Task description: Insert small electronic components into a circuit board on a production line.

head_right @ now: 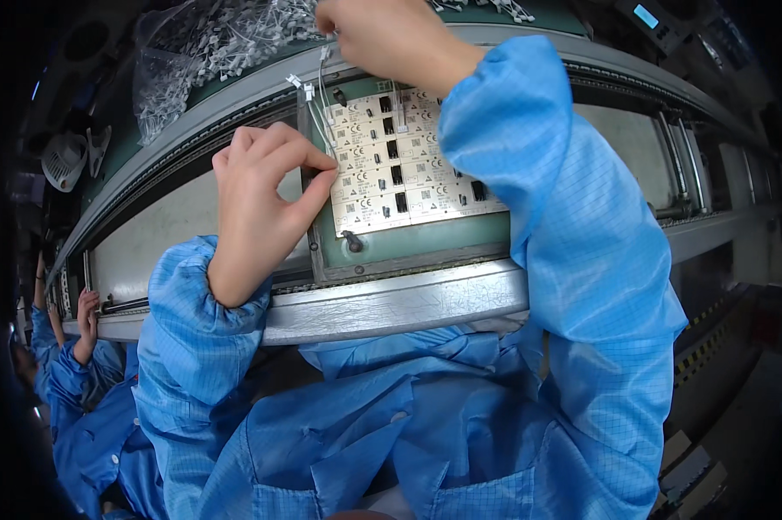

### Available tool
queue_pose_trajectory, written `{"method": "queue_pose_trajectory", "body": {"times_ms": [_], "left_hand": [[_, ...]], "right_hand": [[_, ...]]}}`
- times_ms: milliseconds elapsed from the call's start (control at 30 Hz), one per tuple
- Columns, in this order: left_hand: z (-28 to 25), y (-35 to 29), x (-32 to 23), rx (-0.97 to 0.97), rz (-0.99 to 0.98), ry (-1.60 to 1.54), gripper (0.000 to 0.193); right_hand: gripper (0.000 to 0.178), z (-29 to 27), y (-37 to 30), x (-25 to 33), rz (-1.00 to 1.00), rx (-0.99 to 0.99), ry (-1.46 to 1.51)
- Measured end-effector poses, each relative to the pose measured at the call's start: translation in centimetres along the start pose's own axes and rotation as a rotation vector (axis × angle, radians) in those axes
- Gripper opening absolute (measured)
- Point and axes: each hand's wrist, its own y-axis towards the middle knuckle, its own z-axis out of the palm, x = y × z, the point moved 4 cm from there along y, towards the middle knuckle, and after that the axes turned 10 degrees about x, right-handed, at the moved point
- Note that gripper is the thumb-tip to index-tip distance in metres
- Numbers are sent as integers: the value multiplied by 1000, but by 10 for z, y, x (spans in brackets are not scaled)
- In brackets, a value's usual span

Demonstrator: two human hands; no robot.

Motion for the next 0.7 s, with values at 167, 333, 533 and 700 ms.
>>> {"method": "queue_pose_trajectory", "body": {"times_ms": [167,333,533,700], "left_hand": [[-1,0,2,-3,-39,57,5],[1,4,-4,3,-53,25,6],[-10,-4,-18,35,133,219,12],[-14,-1,-33,134,221,274,15]], "right_hand": [[22,-36,2,-31,222,-77,566],[18,-82,-36,-56,349,-89,723],[14,-113,-97,-85,554,-73,919],[30,-106,-142,-106,502,-31,867]]}}
